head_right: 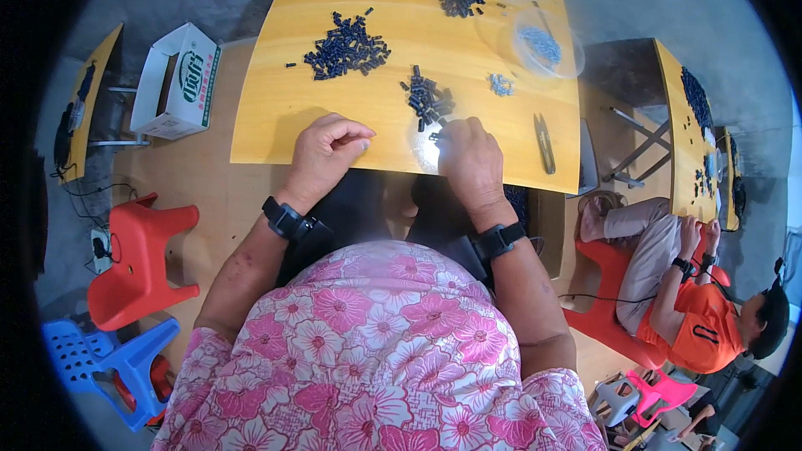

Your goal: Assembling small black plastic nozzle or valve components by inserting white seals and connecting parts at a manufacturing workstation.

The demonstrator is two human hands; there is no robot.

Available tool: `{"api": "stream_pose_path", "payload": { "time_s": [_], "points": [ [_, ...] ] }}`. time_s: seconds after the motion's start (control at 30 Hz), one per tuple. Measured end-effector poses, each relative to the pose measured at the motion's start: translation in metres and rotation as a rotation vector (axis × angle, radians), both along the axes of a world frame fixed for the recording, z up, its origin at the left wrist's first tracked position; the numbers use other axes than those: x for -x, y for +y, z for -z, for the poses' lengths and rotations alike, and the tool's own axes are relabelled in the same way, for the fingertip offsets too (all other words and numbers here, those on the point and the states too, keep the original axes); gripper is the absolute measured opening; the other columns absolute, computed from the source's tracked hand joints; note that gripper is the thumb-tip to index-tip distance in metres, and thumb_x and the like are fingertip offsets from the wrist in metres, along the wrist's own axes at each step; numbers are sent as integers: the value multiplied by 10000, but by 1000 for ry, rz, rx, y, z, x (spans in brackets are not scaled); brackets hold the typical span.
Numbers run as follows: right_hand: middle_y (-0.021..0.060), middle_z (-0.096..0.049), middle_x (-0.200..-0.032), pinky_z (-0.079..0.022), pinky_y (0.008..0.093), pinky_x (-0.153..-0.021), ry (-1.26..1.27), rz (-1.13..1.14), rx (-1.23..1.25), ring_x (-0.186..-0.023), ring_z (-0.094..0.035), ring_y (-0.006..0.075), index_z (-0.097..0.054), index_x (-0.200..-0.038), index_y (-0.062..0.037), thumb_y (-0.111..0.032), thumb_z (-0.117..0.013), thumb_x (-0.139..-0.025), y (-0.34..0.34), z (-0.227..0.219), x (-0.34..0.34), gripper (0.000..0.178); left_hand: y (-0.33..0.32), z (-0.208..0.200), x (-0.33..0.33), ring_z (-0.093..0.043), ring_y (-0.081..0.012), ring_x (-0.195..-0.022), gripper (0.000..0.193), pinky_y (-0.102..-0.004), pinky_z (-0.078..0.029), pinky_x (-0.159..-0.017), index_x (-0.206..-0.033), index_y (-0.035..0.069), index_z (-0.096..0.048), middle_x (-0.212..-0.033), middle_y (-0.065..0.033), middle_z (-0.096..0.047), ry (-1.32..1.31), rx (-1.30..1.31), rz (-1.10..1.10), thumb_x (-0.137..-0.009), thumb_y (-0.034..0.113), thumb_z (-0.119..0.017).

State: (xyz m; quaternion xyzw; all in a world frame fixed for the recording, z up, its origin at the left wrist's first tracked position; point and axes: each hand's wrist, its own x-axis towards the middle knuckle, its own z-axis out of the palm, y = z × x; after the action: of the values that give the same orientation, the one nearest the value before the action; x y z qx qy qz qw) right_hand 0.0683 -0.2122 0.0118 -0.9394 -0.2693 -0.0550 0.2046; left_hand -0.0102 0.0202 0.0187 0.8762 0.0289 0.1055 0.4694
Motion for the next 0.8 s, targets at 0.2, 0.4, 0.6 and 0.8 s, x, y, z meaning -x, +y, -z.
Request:
{"api": "stream_pose_path", "payload": {
  "time_s": [0.2, 0.4, 0.6, 0.8],
  "points": [
    [156, -597, -965, -487, 410, -822, 283, -136, -453, -958, -590, 374, -589, -1004, -54, -81, -592, -867, -11, -12, 13, 139, -33, -23, 5, -577, -71, -779, 155, -221, -466, -691, -999, 26, -706, -859, -12, -650, 64, 320, 112, -854, 67, -669],
    [147, -583, -932, -494, 401, -809, 261, -185, -397, -899, -599, 362, -579, -1004, -59, -51, -597, -862, -10, -34, 21, 144, -41, -28, 0, -584, -51, -787, 171, -214, -482, -693, -1004, -7, -677, -866, -13, -668, 192, 478, 189, -921, 135, -629],
    [138, -583, -913, -502, 375, -790, 234, -190, -470, -868, -613, 337, -569, -1010, -54, -19, -615, -846, -12, -34, 26, 174, -49, -38, 0, -588, -43, -788, 156, -200, -490, -703, -1029, 2, -668, -886, 3, -663, 240, 502, 224, -917, 107, -642],
    [134, -599, -889, -505, 354, -765, 288, -195, -545, -846, -631, 287, -571, -994, -25, -22, -624, -855, -1, -41, 35, 149, -61, -27, 4, -611, -55, -816, 145, -201, -509, -752, -1009, -5, -666, -926, -17, -679, 70, 614, 181, -865, 2, -679]
  ]
}}
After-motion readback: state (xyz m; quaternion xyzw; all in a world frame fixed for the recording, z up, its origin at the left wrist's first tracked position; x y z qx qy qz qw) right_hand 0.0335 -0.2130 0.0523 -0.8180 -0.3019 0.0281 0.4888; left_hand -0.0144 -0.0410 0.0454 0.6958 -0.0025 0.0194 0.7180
